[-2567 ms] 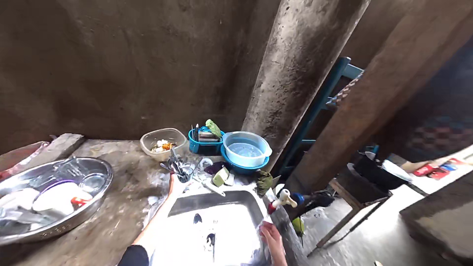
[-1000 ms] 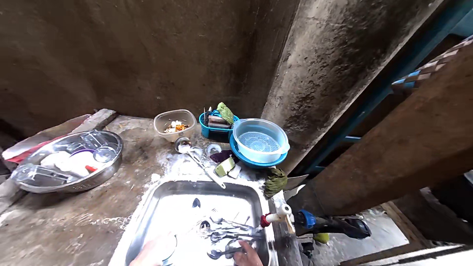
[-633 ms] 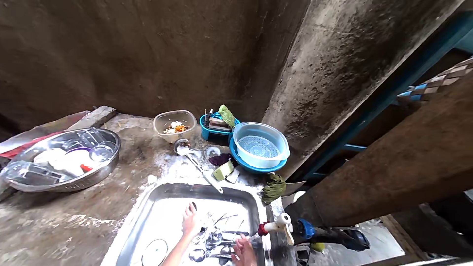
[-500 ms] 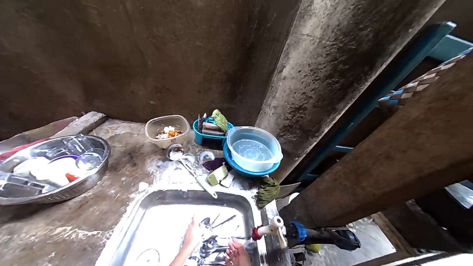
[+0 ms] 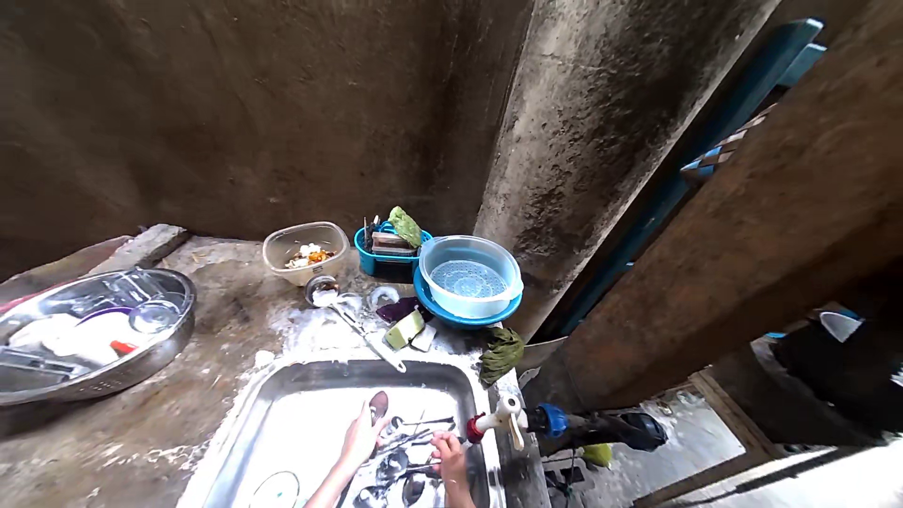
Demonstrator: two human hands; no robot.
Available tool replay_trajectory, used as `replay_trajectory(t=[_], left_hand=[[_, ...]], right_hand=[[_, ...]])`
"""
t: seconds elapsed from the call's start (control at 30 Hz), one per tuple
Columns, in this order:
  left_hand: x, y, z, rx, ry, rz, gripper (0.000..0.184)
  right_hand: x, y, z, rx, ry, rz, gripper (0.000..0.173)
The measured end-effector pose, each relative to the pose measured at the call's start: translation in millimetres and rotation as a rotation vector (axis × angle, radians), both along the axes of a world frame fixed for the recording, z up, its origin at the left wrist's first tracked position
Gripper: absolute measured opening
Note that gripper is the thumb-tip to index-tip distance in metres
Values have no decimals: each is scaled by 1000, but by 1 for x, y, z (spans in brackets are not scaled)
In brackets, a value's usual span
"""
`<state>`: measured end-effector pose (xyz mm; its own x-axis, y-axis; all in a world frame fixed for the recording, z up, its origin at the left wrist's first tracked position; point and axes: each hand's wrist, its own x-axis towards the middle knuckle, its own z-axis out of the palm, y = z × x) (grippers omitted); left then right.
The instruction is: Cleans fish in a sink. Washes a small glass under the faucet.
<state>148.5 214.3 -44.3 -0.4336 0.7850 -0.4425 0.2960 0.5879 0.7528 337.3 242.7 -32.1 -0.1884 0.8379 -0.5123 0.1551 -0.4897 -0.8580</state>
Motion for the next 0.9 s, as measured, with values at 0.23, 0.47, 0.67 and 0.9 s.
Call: replay_trajectory(t=[0.23, 0.47, 0.67, 0.9], left_hand=[[56, 5, 38, -53, -225, -297, 61], [135, -10, 25, -54, -646, -239, 51], [128, -10, 32, 67, -819, -74, 27], [114, -2, 16, 149, -699, -215, 14]], right_hand=[[3, -3, 12, -32, 171, -44, 44], [51, -14, -2, -35, 289, -226, 50], [60, -10, 6, -26, 371, -189, 48], [51, -1, 5, 319, 217, 1, 15]])
